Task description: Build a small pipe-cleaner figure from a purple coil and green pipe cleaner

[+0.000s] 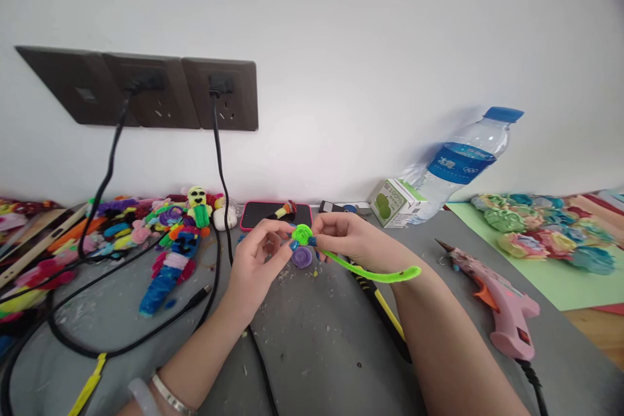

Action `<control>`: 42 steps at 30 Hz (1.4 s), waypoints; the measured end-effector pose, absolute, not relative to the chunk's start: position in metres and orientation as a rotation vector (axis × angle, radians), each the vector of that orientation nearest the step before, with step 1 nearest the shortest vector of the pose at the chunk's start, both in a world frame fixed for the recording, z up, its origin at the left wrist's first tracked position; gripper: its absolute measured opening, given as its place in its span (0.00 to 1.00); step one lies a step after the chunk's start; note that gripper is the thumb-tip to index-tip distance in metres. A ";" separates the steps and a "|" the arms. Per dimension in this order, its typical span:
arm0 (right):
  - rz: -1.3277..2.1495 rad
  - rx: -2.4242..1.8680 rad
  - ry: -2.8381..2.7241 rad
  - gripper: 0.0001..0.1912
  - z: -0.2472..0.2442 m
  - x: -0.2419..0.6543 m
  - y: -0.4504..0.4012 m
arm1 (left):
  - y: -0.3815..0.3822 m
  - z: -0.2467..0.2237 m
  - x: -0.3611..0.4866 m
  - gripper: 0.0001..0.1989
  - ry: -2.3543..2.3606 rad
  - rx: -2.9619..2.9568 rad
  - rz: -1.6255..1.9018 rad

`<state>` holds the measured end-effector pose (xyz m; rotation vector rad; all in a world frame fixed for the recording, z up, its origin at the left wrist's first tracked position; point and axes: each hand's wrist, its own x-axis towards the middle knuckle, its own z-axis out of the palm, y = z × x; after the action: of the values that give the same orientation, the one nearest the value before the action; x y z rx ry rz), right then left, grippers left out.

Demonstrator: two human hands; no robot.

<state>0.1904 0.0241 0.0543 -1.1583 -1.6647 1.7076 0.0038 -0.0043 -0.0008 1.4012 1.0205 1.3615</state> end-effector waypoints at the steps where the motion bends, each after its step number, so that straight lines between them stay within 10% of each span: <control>1: 1.706 -1.154 -1.670 0.07 0.054 0.190 0.024 | -0.004 0.000 0.004 0.06 1.027 1.398 1.359; 42: 1.755 -1.098 -1.698 0.11 0.052 0.194 0.026 | -0.010 0.006 0.006 0.10 1.054 1.489 1.321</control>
<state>0.1940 0.0258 0.0519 -1.0983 -1.6978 1.7546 0.0060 -0.0098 0.0059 1.4892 1.0537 1.3211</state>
